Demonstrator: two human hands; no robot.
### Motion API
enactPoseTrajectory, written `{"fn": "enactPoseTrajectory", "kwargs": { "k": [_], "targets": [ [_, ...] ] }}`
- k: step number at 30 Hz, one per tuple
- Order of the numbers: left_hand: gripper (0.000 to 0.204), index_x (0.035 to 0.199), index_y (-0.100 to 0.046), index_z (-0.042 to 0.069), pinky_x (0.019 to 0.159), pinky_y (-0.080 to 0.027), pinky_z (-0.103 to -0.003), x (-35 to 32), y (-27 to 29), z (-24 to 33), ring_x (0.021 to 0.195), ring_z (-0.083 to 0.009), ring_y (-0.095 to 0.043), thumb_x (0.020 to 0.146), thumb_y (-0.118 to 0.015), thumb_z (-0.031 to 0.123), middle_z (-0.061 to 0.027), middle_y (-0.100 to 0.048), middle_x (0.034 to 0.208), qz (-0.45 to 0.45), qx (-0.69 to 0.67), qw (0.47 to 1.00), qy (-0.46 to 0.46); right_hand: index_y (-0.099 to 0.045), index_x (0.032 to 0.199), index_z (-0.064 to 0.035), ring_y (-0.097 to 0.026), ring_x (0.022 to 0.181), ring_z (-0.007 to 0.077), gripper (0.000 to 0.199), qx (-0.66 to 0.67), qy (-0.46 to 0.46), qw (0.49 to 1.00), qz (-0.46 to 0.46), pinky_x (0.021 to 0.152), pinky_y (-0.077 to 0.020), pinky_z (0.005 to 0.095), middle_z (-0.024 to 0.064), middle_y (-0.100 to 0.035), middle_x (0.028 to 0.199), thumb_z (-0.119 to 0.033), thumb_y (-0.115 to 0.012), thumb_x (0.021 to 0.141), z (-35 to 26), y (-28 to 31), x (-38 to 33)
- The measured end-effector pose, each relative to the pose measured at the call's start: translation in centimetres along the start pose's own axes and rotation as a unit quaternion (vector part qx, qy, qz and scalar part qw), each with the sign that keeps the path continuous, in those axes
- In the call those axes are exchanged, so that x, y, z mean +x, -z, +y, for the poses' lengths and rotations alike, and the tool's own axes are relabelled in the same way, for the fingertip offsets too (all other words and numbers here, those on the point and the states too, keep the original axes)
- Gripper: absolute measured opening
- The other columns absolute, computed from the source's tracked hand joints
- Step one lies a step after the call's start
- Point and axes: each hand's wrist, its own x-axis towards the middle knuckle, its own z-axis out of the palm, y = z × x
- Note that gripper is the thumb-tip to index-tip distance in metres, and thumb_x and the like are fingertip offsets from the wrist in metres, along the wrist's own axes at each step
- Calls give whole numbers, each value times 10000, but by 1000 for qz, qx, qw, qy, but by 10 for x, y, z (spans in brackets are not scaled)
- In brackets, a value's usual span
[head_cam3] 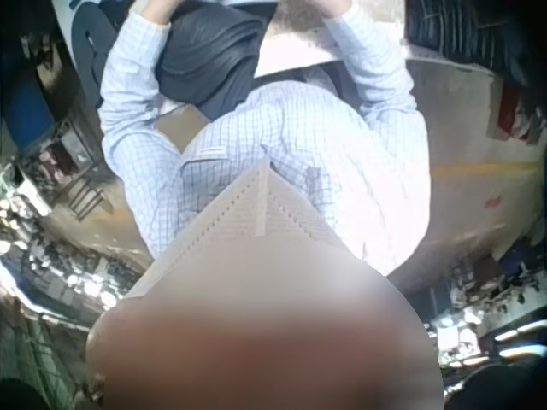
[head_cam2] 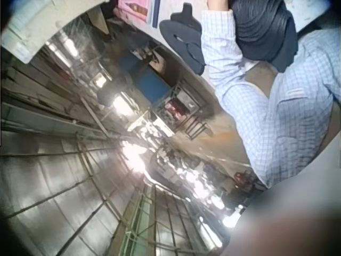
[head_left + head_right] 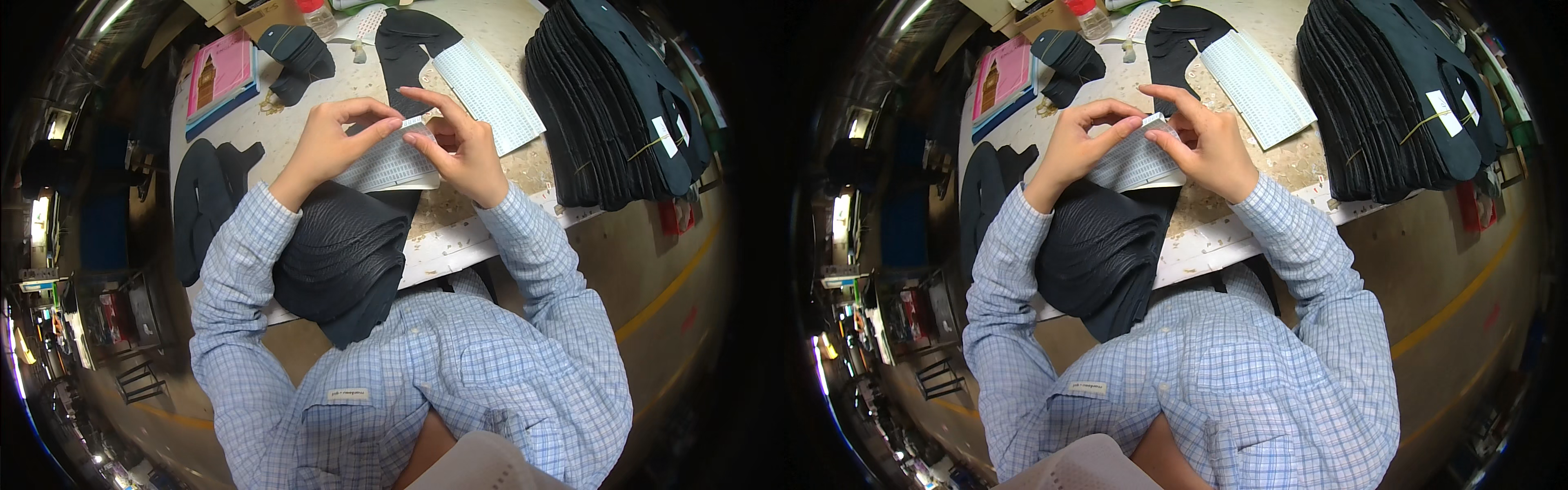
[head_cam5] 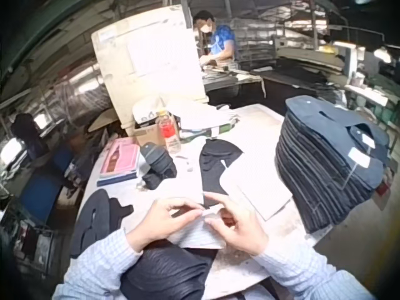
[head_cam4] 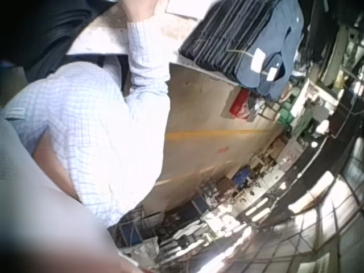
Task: The person repeatedly picks up small black foam or fabric pieces and white adhesive pads, aligns them, and presses them together on a workbench. They handle multiple similar parts one at a time, occasionally turning pieces over and stacking them.
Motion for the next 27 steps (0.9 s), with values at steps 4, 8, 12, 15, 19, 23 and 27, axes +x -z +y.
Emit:
{"fn": "enactPoseTrajectory", "kwargs": {
  "k": [4,8,12,15,19,23,27],
  "targets": [
    [180,937,-728,10,759,-513,-268,4,-1,-4,792,-121,-665,862,-693,169,-65,-715,830,-20,-35,999,13,-558,1312,-114,-647,678,101,516,-34,23,999,21,644,-532,251,61,-688,818,-41,-697,820,-5,4,-1],
    [178,931,-715,0,755,-506,-267,2,-4,-2,786,-116,-650,867,-676,161,-58,-704,824,-38,19,999,17,-579,1293,-118,-656,852,160,565,-180,188,963,70,716,-541,294,44,-706,945,32,-688,759,-5,14,6],
    [173,929,-715,1,747,-512,-272,2,-7,-2,783,-123,-656,864,-664,153,-62,-708,827,-30,28,999,15,-635,1225,-119,-639,892,197,563,-265,242,933,37,764,-529,315,24,-700,935,61,-710,696,-2,17,6],
    [178,926,-725,12,718,-522,-277,2,-8,-3,762,-128,-672,854,-670,165,-66,-715,804,-18,32,999,0,-653,1197,-118,-639,875,194,549,-299,255,919,46,742,-531,313,26,-696,902,51,-731,681,1,15,5],
    [173,928,-727,15,717,-521,-276,2,-8,-5,759,-126,-671,854,-666,159,-66,-714,800,-16,35,999,4,-656,1195,-122,-643,862,196,530,-290,271,915,74,718,-533,311,29,-682,863,21,-732,691,4,10,4],
    [175,916,-726,16,714,-519,-280,2,-8,-3,751,-124,-667,852,-673,170,-63,-711,788,-22,34,999,23,-635,1232,-139,-659,804,174,521,-162,190,962,114,683,-530,300,25,-676,845,-9,-704,733,4,7,5],
    [188,952,-709,24,743,-515,-290,2,-8,-4,790,-143,-669,850,-669,176,-79,-709,850,-23,25,999,8,-497,1376,-119,-623,720,75,644,-57,59,996,28,577,-486,207,23,-678,853,-7,-694,773,6,13,3]
  ]
}}
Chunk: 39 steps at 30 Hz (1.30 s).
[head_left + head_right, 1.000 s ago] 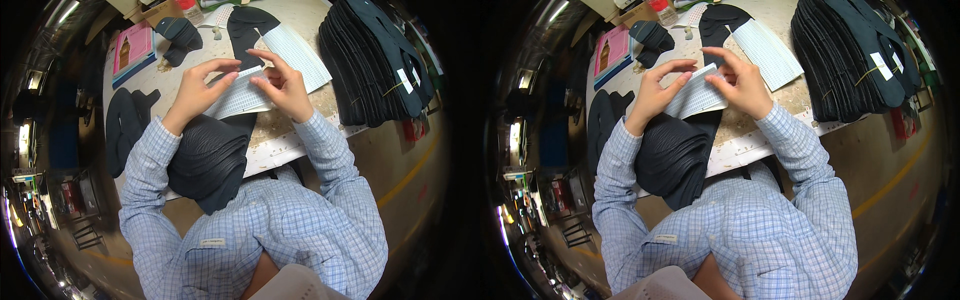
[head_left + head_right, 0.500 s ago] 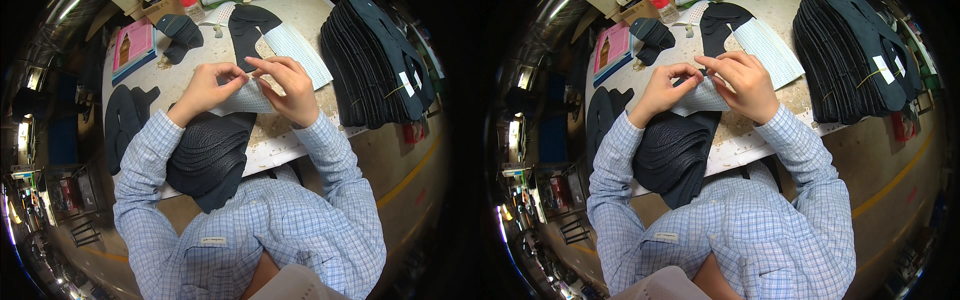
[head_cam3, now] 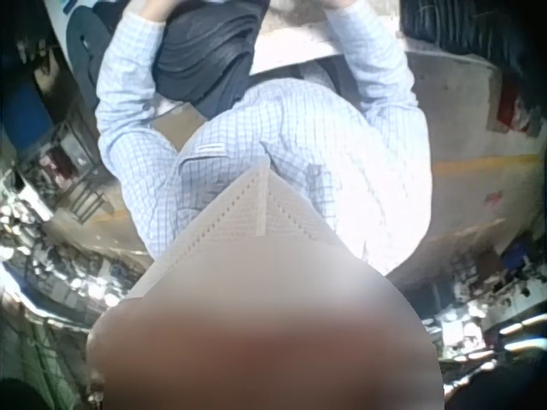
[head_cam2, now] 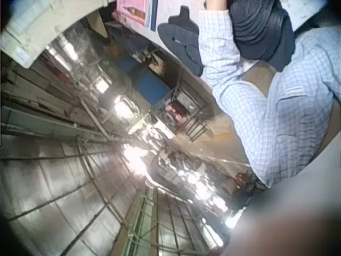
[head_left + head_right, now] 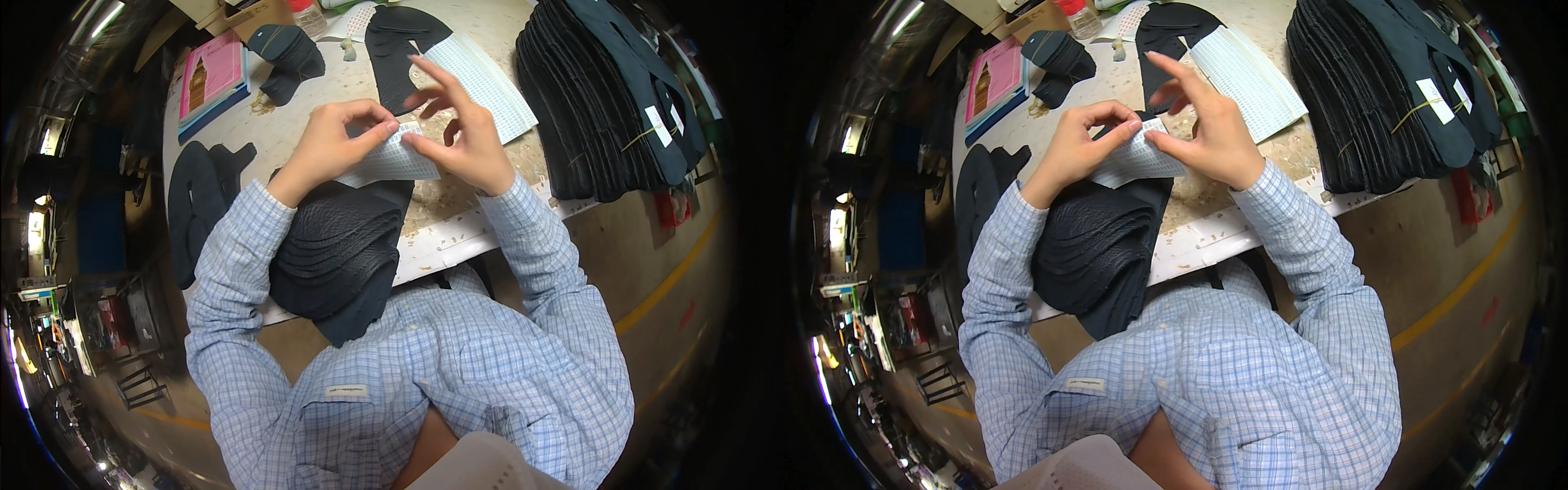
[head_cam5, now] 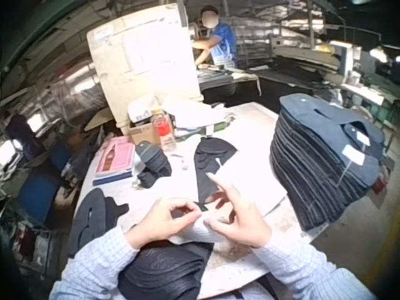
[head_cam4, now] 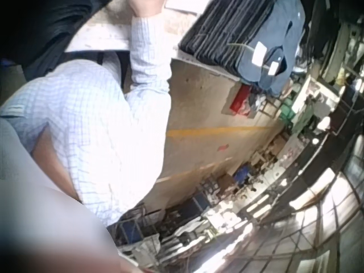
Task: The person repeatedly picks up small black foam or fabric pieces and white adhesive pads, aligns them, and presses them together on a workbench. They handle multiple similar parts one at a time, occasionally turning pieces over and stacking them.
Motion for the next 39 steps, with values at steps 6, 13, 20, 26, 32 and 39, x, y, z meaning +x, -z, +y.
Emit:
{"fn": "enactPoseTrajectory", "kwargs": {
  "k": [6,13,20,26,32,39],
  "targets": [
    [357,1174,-581,45,844,-503,-334,-2,29,-28,975,-226,-636,822,-613,87,-125,-639,1119,150,146,978,1,-434,1420,-156,-617,628,79,690,-50,-33,992,113,531,-513,220,48,-690,810,-22,-681,790,9,32,-6],
    [586,1302,-504,-18,981,-448,-397,-27,42,-65,1128,-350,-579,781,-645,211,-215,-574,1247,-55,220,966,125,-488,1381,-158,-630,971,228,610,-494,79,828,252,749,-571,345,73,-634,1081,-91,-698,812,13,64,-7],
    [584,1304,-532,27,1034,-413,-374,-20,42,-61,1197,-324,-544,760,-689,172,-191,-560,1297,-179,188,963,70,-704,884,-78,-594,866,172,99,-212,58,975,-12,598,-468,269,32,-688,912,-131,-716,801,6,20,8],
    [563,1305,-538,56,1021,-433,-352,-24,41,-51,1182,-279,-575,764,-696,72,-172,-595,1256,-150,147,974,82,-665,802,-70,-541,1002,248,109,-184,64,954,-226,829,-501,368,68,-588,955,-150,-726,759,40,-40,31],
    [584,1310,-530,55,976,-470,-358,-25,40,-48,1135,-286,-612,759,-721,92,-167,-635,1198,-126,163,971,118,-667,805,-50,-545,1002,244,105,-275,139,929,-203,812,-522,345,64,-574,963,-134,-712,759,51,-60,23],
    [282,1025,-646,1,761,-473,-301,-22,41,-50,808,-170,-597,855,-699,220,-102,-629,917,-64,91,991,80,-684,811,-78,-551,970,253,93,-229,114,967,2,804,-500,367,54,-602,928,-156,-711,768,60,-37,38]
  ]
}}
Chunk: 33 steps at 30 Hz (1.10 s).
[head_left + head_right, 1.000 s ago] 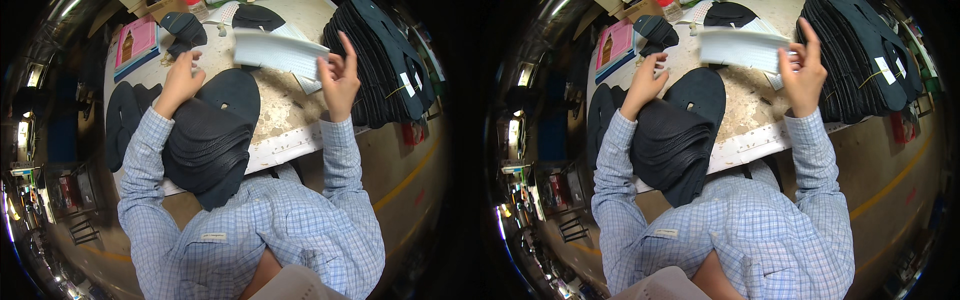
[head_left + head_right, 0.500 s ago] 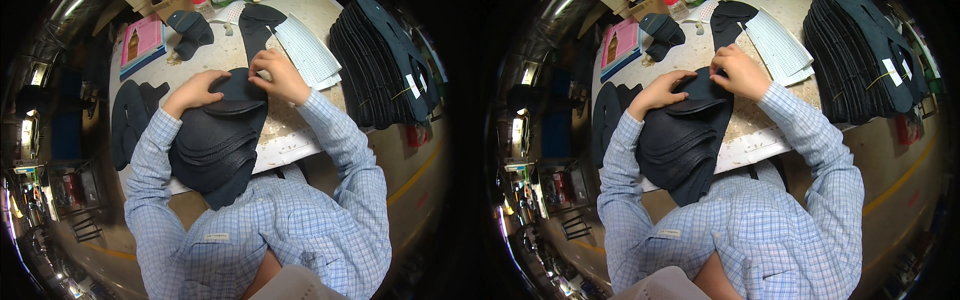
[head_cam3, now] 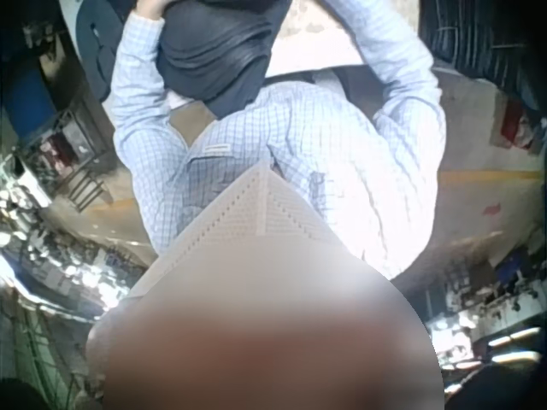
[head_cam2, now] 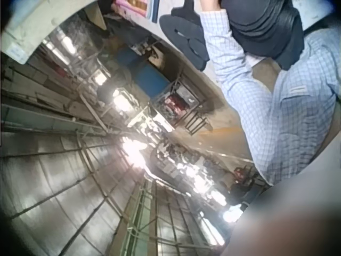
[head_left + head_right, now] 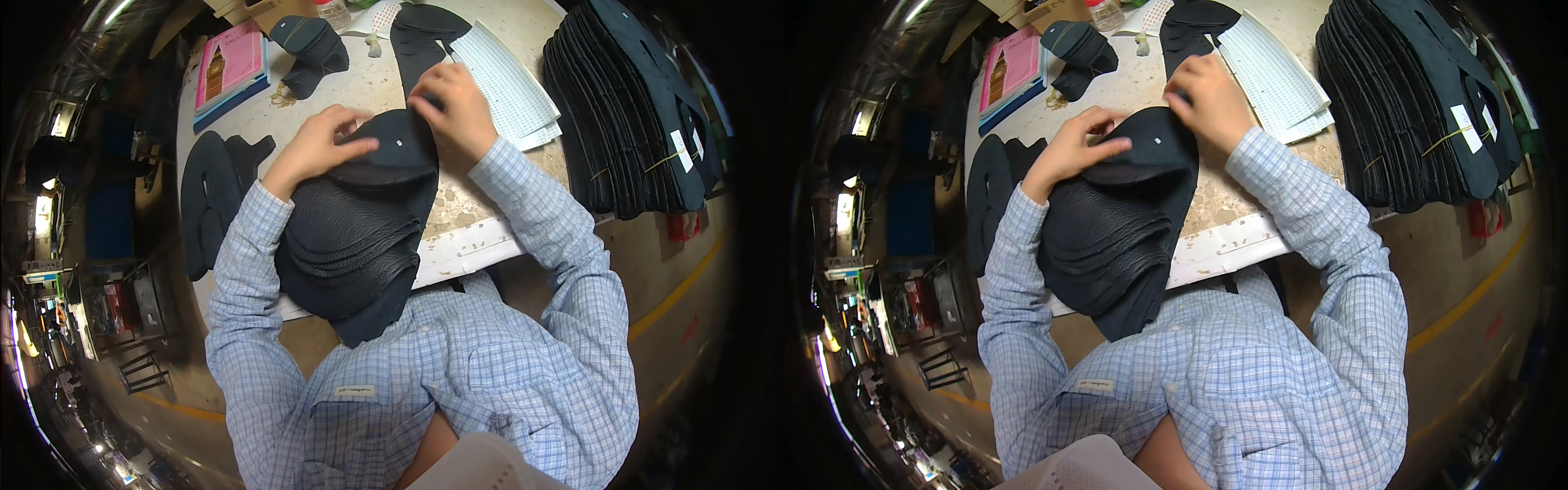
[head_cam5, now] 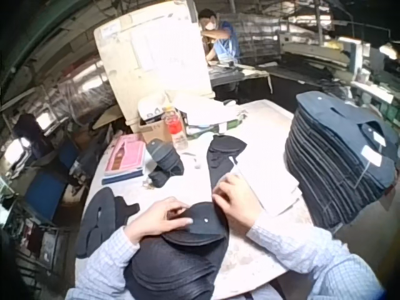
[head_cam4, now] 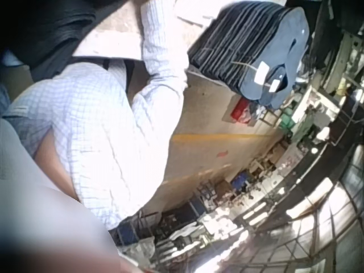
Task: The person repeatedly picks up small black foam or fabric pieces and white adhesive pads, aligns them, and presses them together on a workbench. They handle multiple similar parts one at a time, occasionally turning pieces over and stacking them.
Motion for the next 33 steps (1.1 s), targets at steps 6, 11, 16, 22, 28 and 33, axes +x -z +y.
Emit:
{"fn": "enactPoseTrajectory", "kwargs": {
  "k": [6,11,16,22,28,33],
  "targets": [
    [343,970,-650,12,776,-463,-298,5,3,-2,849,-168,-581,863,-696,334,-107,-603,923,-141,104,977,121,-711,805,-90,-542,969,278,82,135,-55,972,-185,875,-455,361,65,-620,939,-162,-727,769,8,-3,-6],
    [616,1289,-541,40,932,-480,-359,1,-10,-9,1070,-292,-621,787,-760,324,-167,-620,1156,-11,99,995,-4,-695,780,-66,-543,982,254,86,76,40,980,-180,855,-488,347,62,-590,941,-144,-725,760,-8,-19,-22],
    [486,1207,-590,9,907,-483,-332,2,-8,-9,1014,-235,-620,839,-729,294,-143,-626,1125,-7,53,998,36,-699,837,-82,-549,984,233,86,29,-4,994,-110,803,-510,358,51,-586,928,-127,-708,764,-1,-9,-13],
    [288,823,-673,-10,732,-420,-244,7,10,0,779,-127,-554,920,-646,260,-72,-621,907,-90,-183,977,57,-640,1031,-91,-660,774,200,218,168,-185,962,-109,762,-524,319,46,-697,806,-61,-656,816,9,4,-6],
    [178,869,-678,27,694,-413,-248,0,-2,1,741,-123,-538,828,-680,200,-51,-617,905,-72,-49,996,-9,-563,1146,-103,-655,798,262,376,183,-73,960,-197,664,-529,373,95,-679,779,-40,-654,787,-11,-11,-21],
    [446,1157,-575,47,763,-471,-327,2,-3,-7,835,-215,-617,764,-683,230,-142,-655,918,-104,-40,992,65,-564,1159,-104,-634,844,273,388,20,-1,977,-212,668,-539,388,89,-662,804,-68,-662,785,-24,-11,-23]
  ]
}}
